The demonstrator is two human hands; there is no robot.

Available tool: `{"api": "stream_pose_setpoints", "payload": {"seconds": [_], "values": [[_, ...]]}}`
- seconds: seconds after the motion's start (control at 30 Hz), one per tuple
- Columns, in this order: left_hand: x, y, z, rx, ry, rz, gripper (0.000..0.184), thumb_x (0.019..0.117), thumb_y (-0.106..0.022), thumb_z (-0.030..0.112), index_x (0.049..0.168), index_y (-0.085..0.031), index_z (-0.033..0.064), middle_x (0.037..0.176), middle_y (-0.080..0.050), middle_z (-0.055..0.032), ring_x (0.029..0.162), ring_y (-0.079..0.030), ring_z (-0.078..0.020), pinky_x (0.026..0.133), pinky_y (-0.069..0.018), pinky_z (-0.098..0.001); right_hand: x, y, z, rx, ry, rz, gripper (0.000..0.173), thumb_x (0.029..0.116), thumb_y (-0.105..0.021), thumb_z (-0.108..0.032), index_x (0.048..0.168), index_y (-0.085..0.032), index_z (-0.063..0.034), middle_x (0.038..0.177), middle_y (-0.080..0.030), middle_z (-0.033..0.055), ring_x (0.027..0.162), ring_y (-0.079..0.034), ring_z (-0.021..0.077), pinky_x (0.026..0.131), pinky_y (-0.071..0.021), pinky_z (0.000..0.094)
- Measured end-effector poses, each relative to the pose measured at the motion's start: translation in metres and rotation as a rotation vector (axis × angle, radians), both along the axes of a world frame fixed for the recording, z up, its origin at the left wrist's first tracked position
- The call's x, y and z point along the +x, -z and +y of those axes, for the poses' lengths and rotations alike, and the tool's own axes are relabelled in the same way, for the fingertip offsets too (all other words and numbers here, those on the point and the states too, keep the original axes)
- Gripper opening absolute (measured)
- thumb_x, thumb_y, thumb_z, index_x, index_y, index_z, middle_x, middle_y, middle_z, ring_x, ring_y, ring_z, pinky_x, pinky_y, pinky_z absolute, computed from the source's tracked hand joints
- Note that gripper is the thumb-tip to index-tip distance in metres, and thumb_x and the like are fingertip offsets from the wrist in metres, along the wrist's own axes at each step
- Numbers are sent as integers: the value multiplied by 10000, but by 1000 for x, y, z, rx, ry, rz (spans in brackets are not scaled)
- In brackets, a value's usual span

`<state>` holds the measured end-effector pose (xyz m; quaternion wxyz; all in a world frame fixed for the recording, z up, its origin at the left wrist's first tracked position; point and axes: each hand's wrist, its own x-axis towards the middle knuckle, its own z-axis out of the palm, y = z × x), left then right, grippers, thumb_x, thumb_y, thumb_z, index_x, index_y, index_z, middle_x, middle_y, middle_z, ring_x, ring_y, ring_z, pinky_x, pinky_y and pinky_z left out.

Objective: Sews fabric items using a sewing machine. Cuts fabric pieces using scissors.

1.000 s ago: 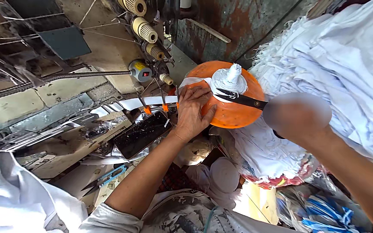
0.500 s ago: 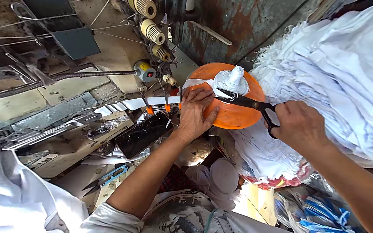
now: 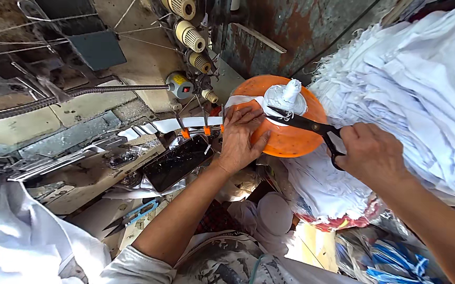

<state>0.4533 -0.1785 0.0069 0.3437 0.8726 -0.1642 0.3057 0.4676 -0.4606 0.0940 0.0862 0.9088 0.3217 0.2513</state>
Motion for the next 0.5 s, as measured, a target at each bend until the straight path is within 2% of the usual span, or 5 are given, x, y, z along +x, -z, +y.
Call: {"api": "stream_pose_setpoints", "payload": {"seconds": [0.1,0.37,0.5], "values": [[1,5,0,-1,-1,-34,412,992,-542,362,1185,-767,74,1338,-693,-77,1361,-549,-321,1202,-239,-590,-4,3,-1,0,29,-49,334,691,-791,-117,809,-563,97,756,-579,278,689,-636,493,497,-460,534],[0,2,-2,-10,-13,-27,384,971,-566,346,1130,-784,73,1306,-709,-79,1344,-566,-313,1201,-242,-580,2,11,5,-35,19,-92,255,795,-725,-88,822,-554,100,751,-564,281,684,-632,491,495,-457,519],[0,2,-2,-8,-19,-33,377,965,-569,334,1133,-783,73,1304,-709,-78,1347,-562,-313,1206,-236,-577,-1,8,6,-40,-1,-95,276,760,-739,-91,807,-553,108,728,-559,277,660,-628,490,471,-447,509]]}}
